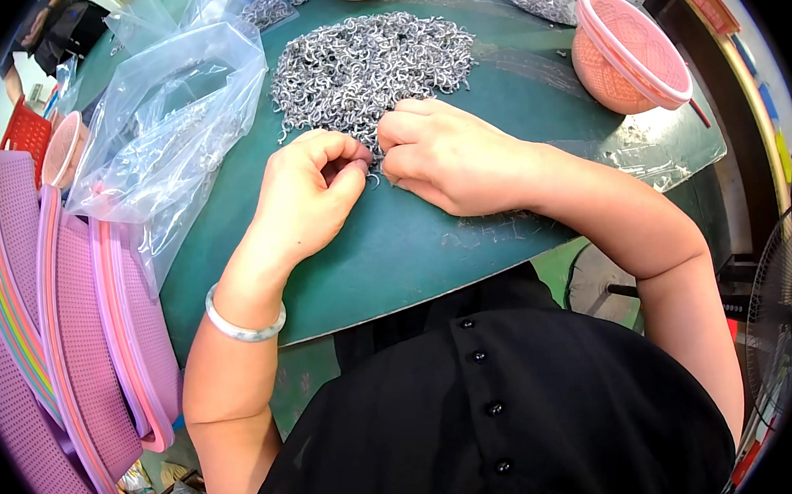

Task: The person joins small curved metal components together by hand on a green work surface.

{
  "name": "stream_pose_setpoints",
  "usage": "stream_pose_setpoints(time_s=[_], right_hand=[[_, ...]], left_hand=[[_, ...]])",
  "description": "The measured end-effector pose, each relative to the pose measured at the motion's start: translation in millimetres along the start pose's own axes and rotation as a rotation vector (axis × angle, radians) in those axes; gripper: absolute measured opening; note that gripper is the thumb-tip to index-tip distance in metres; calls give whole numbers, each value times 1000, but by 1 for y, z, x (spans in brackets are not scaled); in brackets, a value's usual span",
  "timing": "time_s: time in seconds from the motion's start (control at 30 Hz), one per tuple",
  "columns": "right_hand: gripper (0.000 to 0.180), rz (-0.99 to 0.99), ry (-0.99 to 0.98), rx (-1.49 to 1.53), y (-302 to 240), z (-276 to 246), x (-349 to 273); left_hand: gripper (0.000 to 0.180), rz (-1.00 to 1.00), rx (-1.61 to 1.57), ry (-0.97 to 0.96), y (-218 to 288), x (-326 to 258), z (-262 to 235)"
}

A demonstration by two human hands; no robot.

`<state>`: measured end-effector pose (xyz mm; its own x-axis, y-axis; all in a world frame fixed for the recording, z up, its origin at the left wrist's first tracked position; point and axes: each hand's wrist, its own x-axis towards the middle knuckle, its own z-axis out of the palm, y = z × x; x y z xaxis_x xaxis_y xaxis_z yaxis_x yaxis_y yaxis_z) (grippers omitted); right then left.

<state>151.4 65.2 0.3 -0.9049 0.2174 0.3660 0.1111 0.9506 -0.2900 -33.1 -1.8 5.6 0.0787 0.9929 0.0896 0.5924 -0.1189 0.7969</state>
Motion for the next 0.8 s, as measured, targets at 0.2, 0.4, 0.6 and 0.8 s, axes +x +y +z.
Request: stream_pose_setpoints(time_s=[0.2,0.4,0.6,0.8], right_hand=[[6,15,-60,-32,-1,-1,-1],[8,49,39,154,6,1,-5],[6,102,-8,79,5,-7,-8],[8,83,65,106,6,-8,-9]], left_hand=[[8,-8,-28,-10,-1,-1,1],[9,57,-31,-90,6,-3,-1],[12,239,175,-122,6,-5,4],[11,372,270,-29,2,-6,19]])
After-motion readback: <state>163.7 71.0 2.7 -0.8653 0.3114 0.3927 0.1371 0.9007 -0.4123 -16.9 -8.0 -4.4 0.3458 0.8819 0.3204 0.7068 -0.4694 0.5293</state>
